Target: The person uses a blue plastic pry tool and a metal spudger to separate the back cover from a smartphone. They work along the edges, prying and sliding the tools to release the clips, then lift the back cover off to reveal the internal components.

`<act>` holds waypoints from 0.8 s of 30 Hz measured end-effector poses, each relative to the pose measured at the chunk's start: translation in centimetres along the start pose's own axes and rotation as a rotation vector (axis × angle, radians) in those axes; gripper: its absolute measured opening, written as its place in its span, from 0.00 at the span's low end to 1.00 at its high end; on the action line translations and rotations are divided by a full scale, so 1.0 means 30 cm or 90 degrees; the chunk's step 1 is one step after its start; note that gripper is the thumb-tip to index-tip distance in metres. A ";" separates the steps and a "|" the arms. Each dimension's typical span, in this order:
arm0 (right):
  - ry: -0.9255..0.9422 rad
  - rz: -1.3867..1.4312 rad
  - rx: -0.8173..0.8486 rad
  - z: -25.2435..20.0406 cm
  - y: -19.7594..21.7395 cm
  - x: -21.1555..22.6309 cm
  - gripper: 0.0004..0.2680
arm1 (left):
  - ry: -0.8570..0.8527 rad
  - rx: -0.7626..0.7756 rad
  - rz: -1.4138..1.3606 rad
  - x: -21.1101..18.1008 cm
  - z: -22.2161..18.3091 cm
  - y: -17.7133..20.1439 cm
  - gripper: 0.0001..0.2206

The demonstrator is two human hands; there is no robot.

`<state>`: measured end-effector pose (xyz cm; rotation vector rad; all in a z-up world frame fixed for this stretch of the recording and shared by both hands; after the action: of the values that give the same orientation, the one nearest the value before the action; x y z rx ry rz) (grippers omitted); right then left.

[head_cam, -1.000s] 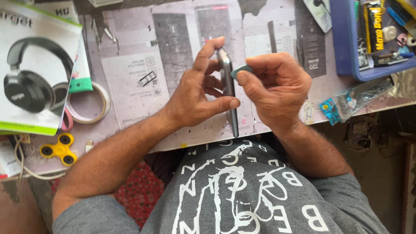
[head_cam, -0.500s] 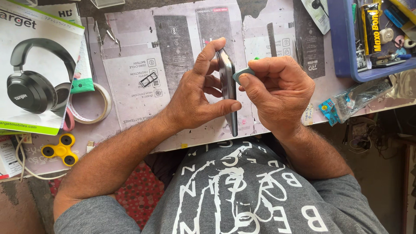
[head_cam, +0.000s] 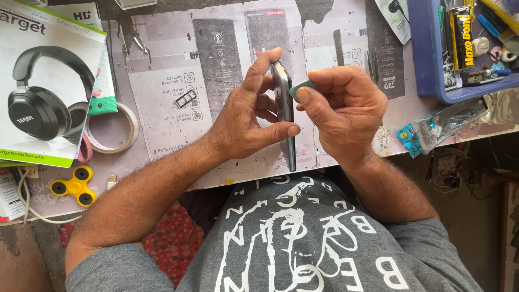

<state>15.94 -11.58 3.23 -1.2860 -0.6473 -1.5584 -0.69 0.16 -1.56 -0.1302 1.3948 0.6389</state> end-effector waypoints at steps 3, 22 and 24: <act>-0.014 0.039 0.004 0.012 -0.003 -0.013 0.07 | 0.004 0.008 -0.008 -0.012 0.002 0.005 0.50; 0.016 0.070 0.010 0.031 0.003 -0.054 0.06 | -0.007 -0.022 -0.040 0.005 0.002 -0.002 0.48; 0.014 0.086 0.009 0.020 0.003 -0.054 0.05 | -0.007 -0.007 -0.045 -0.002 0.005 0.005 0.48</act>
<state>16.20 -10.56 1.87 -1.2739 -0.5447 -1.4530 -0.63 0.34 -1.42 -0.1836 1.3698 0.5888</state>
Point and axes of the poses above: each hand's wrist, its own z-axis towards the middle knuckle, its own y-axis out of the back of the hand, x = y × z, the point moved 1 cm from there along z, towards the middle knuckle, and after that the axes turned 11 degrees about z, right-handed, at the moved point
